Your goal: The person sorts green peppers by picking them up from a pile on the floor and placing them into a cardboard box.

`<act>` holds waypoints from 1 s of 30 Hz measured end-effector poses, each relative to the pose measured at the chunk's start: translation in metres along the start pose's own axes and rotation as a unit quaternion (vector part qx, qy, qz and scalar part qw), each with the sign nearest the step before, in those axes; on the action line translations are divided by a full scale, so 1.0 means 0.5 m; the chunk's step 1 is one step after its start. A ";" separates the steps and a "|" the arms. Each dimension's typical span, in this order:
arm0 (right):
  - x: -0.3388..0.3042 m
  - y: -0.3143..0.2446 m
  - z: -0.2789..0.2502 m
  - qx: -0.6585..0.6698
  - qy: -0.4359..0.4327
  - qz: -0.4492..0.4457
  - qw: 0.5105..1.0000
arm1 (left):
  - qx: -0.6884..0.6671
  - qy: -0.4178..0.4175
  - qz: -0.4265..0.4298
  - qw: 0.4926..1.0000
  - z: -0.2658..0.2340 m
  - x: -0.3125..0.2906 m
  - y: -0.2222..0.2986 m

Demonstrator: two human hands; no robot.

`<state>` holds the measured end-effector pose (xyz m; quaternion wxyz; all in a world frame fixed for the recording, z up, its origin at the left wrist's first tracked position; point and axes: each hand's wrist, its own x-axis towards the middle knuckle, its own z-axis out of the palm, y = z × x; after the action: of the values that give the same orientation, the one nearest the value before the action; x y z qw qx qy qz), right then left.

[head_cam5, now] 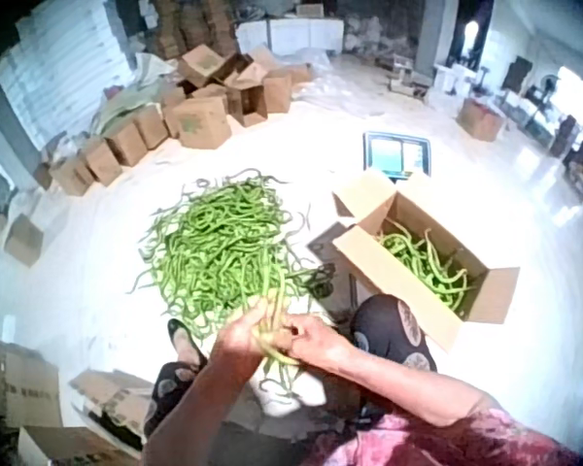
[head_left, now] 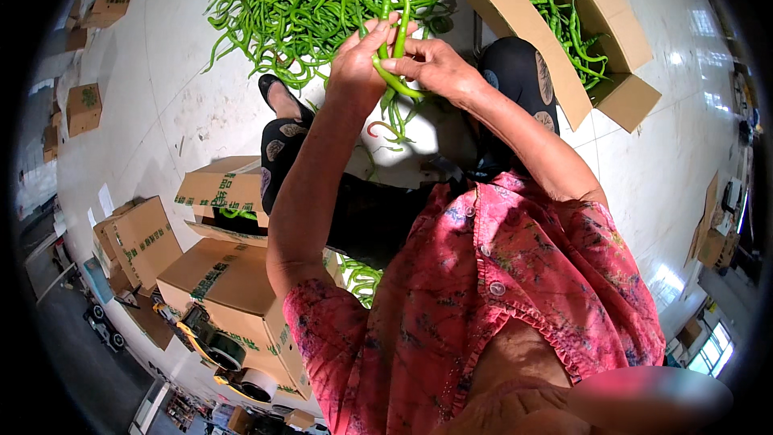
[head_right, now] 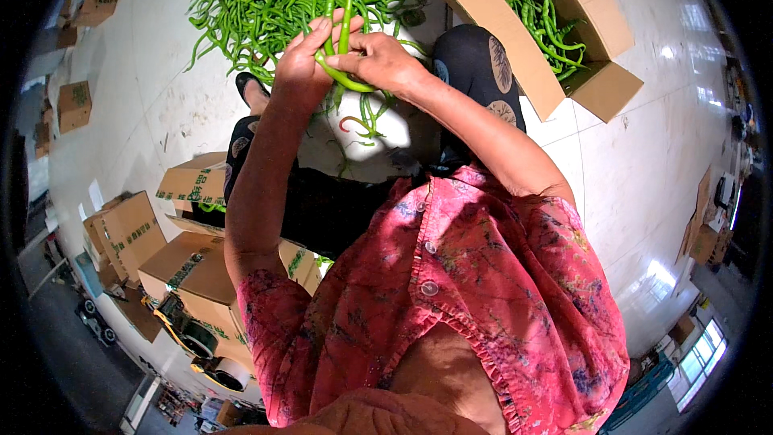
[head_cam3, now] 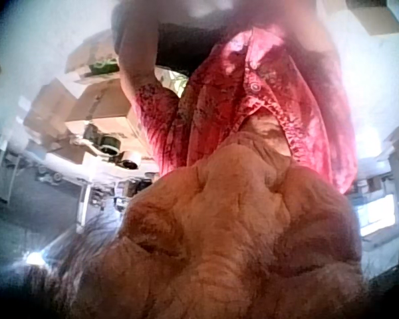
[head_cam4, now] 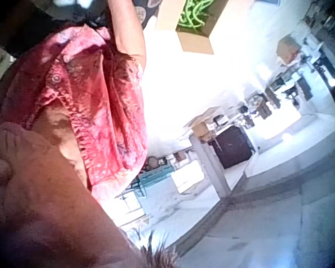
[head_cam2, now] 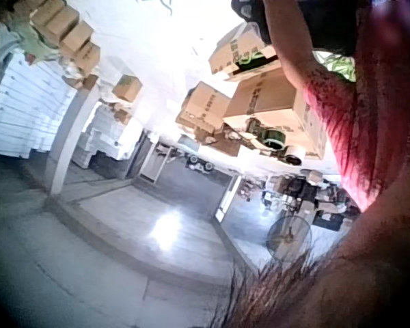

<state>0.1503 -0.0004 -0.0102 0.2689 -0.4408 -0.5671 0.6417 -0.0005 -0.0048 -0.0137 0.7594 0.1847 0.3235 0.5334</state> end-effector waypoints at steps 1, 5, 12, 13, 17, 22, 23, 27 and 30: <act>-0.004 -0.007 -0.008 0.034 -0.027 0.036 0.998 | 0.017 0.010 -0.003 1.000 0.011 -0.009 0.004; 0.001 -0.024 -0.020 0.119 -0.033 0.040 0.992 | 0.095 -0.019 -0.019 0.995 0.010 -0.018 0.013; -0.002 -0.036 -0.019 -0.210 -0.083 -0.029 0.974 | 0.076 0.023 -0.046 0.996 0.002 -0.003 0.001; 0.002 -0.040 -0.023 -0.212 -0.100 -0.026 0.972 | 0.066 0.018 -0.061 0.996 0.006 -0.002 0.004; 0.013 -0.008 -0.046 0.010 -0.130 -0.069 0.989 | 0.148 -0.069 -0.033 0.986 -0.017 0.007 0.013; -0.001 -0.054 -0.080 0.163 -0.075 0.007 0.984 | 0.082 -0.055 0.003 0.995 0.033 -0.022 0.044; -0.001 -0.055 -0.083 0.150 -0.075 0.002 0.986 | 0.143 -0.068 0.024 0.987 0.037 -0.023 0.046; -0.010 -0.080 -0.097 0.068 -0.074 -0.015 0.995 | 0.228 0.024 0.133 0.964 0.056 -0.031 0.049; 0.000 -0.062 -0.102 0.011 -0.080 -0.059 0.995 | 0.453 0.103 0.284 0.839 0.048 -0.029 0.063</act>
<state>0.1902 0.0312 0.0211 0.2647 -0.3508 -0.6045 0.6644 -0.0089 -0.0054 0.0277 0.3683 0.5356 0.5389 0.5358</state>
